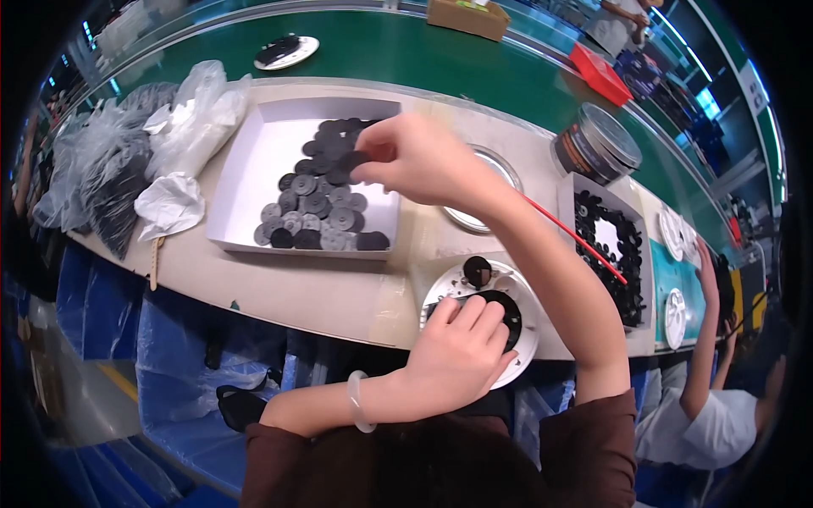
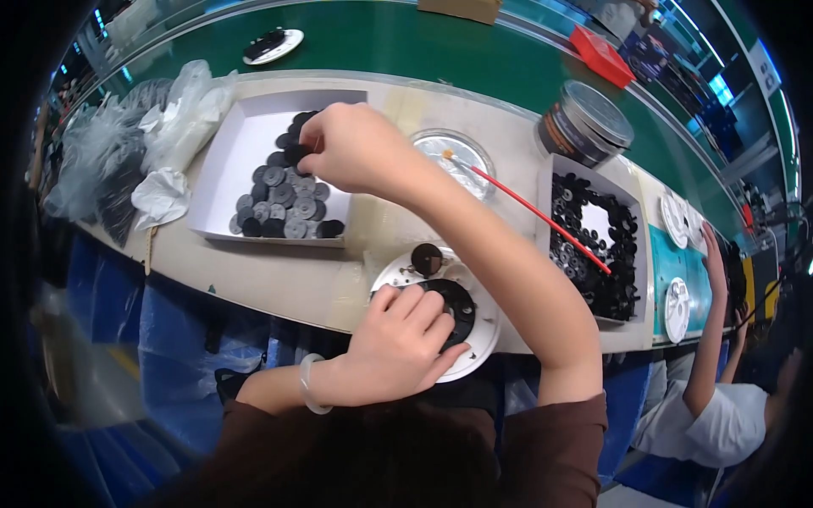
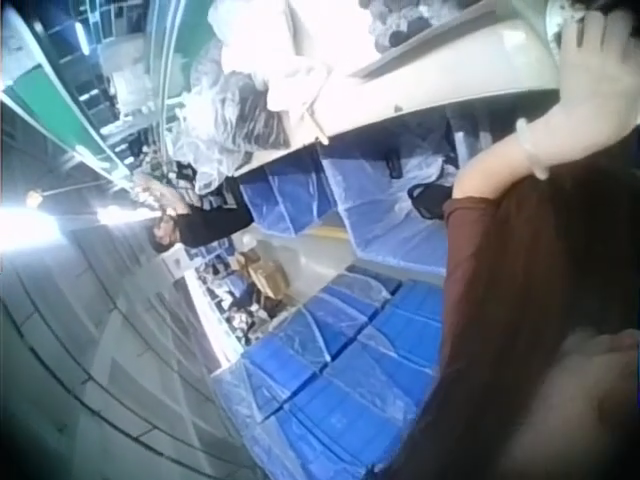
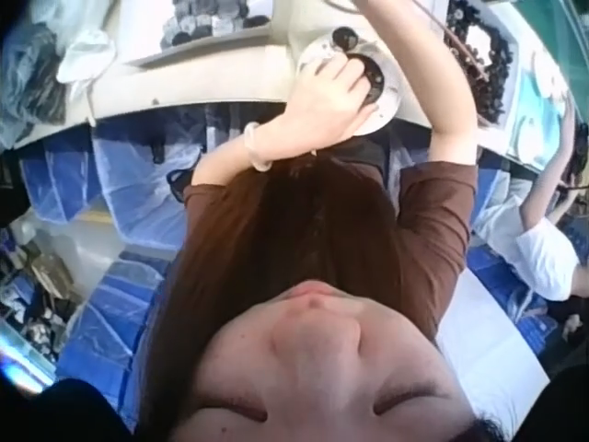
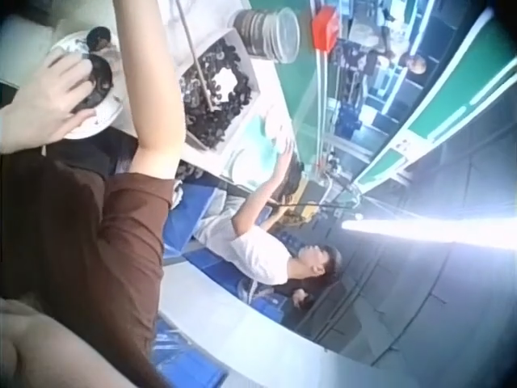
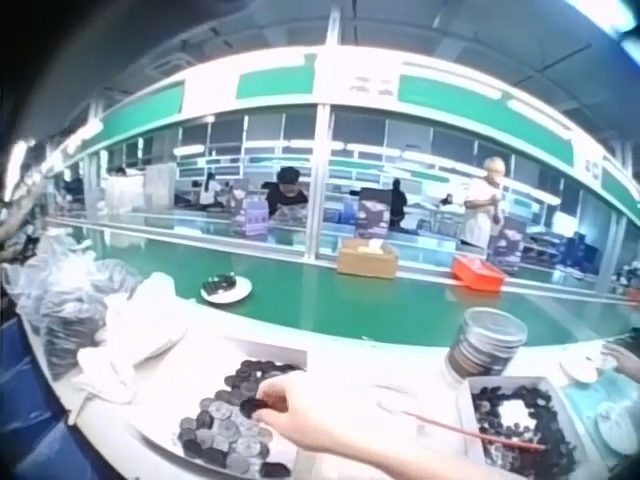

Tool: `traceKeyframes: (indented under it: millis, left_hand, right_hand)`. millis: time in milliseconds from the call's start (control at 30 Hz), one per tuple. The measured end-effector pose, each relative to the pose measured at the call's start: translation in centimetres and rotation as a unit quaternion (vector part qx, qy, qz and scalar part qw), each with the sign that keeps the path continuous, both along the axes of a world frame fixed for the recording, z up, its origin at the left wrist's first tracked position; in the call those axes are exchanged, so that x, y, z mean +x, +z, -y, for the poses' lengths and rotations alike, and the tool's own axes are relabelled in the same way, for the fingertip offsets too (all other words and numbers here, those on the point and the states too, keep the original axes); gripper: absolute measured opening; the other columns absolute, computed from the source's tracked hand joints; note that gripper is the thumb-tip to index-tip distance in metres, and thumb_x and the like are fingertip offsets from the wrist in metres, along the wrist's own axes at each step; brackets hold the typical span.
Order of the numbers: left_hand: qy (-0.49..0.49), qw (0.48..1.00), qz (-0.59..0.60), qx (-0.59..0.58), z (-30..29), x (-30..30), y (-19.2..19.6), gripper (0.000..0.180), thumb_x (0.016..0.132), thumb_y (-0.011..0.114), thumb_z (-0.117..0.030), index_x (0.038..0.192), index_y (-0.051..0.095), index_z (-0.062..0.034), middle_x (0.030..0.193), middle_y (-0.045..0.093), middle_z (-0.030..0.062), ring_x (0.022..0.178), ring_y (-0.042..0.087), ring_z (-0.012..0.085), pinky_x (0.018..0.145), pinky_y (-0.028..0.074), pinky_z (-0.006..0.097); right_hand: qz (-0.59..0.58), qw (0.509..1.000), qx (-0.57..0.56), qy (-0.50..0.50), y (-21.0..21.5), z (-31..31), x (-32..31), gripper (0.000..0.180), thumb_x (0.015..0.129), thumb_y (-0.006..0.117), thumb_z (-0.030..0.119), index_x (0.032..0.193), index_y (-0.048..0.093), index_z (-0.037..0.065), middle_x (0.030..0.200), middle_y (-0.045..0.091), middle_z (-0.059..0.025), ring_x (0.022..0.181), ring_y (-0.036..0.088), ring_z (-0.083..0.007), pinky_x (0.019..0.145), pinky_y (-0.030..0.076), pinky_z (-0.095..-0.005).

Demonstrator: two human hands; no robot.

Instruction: The worker is assembling lamp components by mounting gears and circular plates onto a base and applying adhesive using a brush.

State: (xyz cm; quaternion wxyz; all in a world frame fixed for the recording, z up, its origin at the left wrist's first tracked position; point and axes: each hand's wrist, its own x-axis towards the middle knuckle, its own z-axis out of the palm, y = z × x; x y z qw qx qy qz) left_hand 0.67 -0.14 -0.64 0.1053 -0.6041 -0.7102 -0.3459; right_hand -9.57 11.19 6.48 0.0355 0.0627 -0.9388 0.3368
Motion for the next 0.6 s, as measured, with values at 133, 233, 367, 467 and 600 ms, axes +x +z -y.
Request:
traceKeyframes:
  millis: [133,233,367,467,600]
  left_hand:
    - [0.012,1.0,-0.003,-0.025,0.2,-0.3,-0.4,0.027,0.067,0.066,-0.027,0.074,0.055,-0.0036,0.075,0.045,0.0069,0.071,0.044,0.0218,0.063,0.032,0.032]
    - [0.021,0.999,-0.008,-0.045,0.2,-0.1,0.0,0.03,0.065,0.068,-0.028,0.077,0.055,-0.0036,0.079,0.046,0.0073,0.074,0.045,0.023,0.065,0.033,0.034]
    - [0.066,0.998,-0.005,0.019,0.2,0.5,-0.5,0.035,0.06,0.072,-0.027,0.082,0.056,-0.005,0.093,0.049,0.0073,0.089,0.044,0.0251,0.075,0.034,0.037]
    - [0.121,0.99,-0.029,0.07,0.3,0.9,-0.6,0.038,0.059,0.073,-0.028,0.086,0.056,-0.0057,0.098,0.049,0.0078,0.09,0.043,0.0251,0.076,0.034,0.037]
    - [0.117,0.991,-0.061,-0.022,0.2,0.7,0.3,0.05,0.063,0.069,-0.033,0.103,0.057,-0.0044,0.113,0.053,0.006,0.097,0.043,0.0243,0.081,0.03,0.038]
  right_hand:
    - [-0.057,0.993,-0.107,0.012,0.1,-3.9,5.7,0.015,0.083,0.05,0.008,0.091,0.058,-0.001,0.066,0.059,-0.0022,0.058,0.053,-0.0089,0.054,0.042,-0.0224]
    - [0.078,0.981,-0.156,-0.082,1.4,-5.8,11.4,0.015,0.087,0.045,0.009,0.086,0.057,0.0,0.064,0.057,-0.0015,0.057,0.051,-0.0057,0.049,0.039,-0.0186]
    - [0.26,0.937,-0.217,-0.09,0.3,-7.2,15.2,0.023,0.089,0.046,0.013,0.074,0.057,-0.001,0.057,0.055,-0.0013,0.047,0.047,-0.0037,0.044,0.036,-0.0166]
    - [0.317,0.913,-0.241,-0.092,-0.6,-7.3,15.7,0.024,0.089,0.045,0.014,0.075,0.057,-0.001,0.055,0.055,-0.002,0.046,0.048,-0.0044,0.044,0.036,-0.0167]
    - [0.374,0.894,-0.235,-0.073,-1.3,-7.5,14.4,0.024,0.088,0.046,0.015,0.072,0.057,-0.001,0.052,0.054,-0.0022,0.043,0.048,-0.0054,0.041,0.035,-0.0175]
